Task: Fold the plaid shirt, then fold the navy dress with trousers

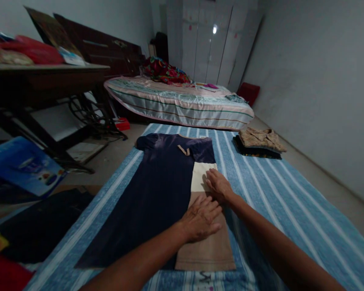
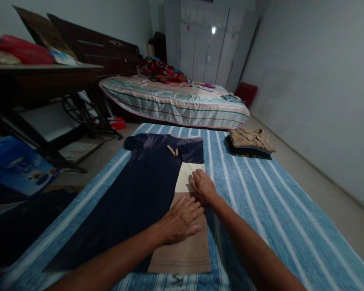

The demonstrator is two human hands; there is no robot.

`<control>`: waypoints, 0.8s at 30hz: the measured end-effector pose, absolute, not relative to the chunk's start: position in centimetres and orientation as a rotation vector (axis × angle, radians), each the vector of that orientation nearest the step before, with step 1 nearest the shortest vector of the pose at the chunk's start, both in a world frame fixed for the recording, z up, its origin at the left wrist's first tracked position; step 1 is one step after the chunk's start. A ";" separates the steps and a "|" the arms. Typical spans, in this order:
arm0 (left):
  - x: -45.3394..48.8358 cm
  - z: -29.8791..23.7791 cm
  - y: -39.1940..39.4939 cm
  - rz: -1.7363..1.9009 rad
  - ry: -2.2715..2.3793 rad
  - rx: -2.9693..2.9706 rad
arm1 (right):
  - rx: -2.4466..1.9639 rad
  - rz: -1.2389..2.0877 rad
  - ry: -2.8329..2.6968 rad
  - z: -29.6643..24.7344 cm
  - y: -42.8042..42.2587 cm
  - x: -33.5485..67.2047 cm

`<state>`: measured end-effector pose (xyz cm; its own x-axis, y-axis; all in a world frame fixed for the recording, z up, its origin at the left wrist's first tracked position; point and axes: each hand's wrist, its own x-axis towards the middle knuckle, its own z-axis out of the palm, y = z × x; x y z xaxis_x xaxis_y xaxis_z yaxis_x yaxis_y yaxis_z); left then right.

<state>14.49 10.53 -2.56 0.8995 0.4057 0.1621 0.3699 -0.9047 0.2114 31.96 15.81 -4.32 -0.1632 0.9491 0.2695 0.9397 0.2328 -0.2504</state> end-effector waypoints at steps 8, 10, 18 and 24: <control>14.2 -2.2 10.5 0.312 0.498 2.893 | -1.859 0.175 -1.974 -3.0 14.0 33.0; 14.2 -2.2 10.5 0.310 0.502 2.889 | -1.970 0.223 -1.824 -2.8 12.7 33.4; 14.2 -2.9 11.2 0.496 0.525 2.776 | -2.150 0.791 -1.488 -3.2 8.5 33.5; 14.3 -3.2 11.7 0.611 0.509 2.776 | -2.119 1.006 -1.321 -2.7 9.2 31.9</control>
<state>14.30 11.66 -3.24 0.8510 0.3863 0.3558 0.2802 -0.9070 0.3145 31.92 9.15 -2.74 0.2770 0.8965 -0.3459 0.5716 -0.4431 -0.6906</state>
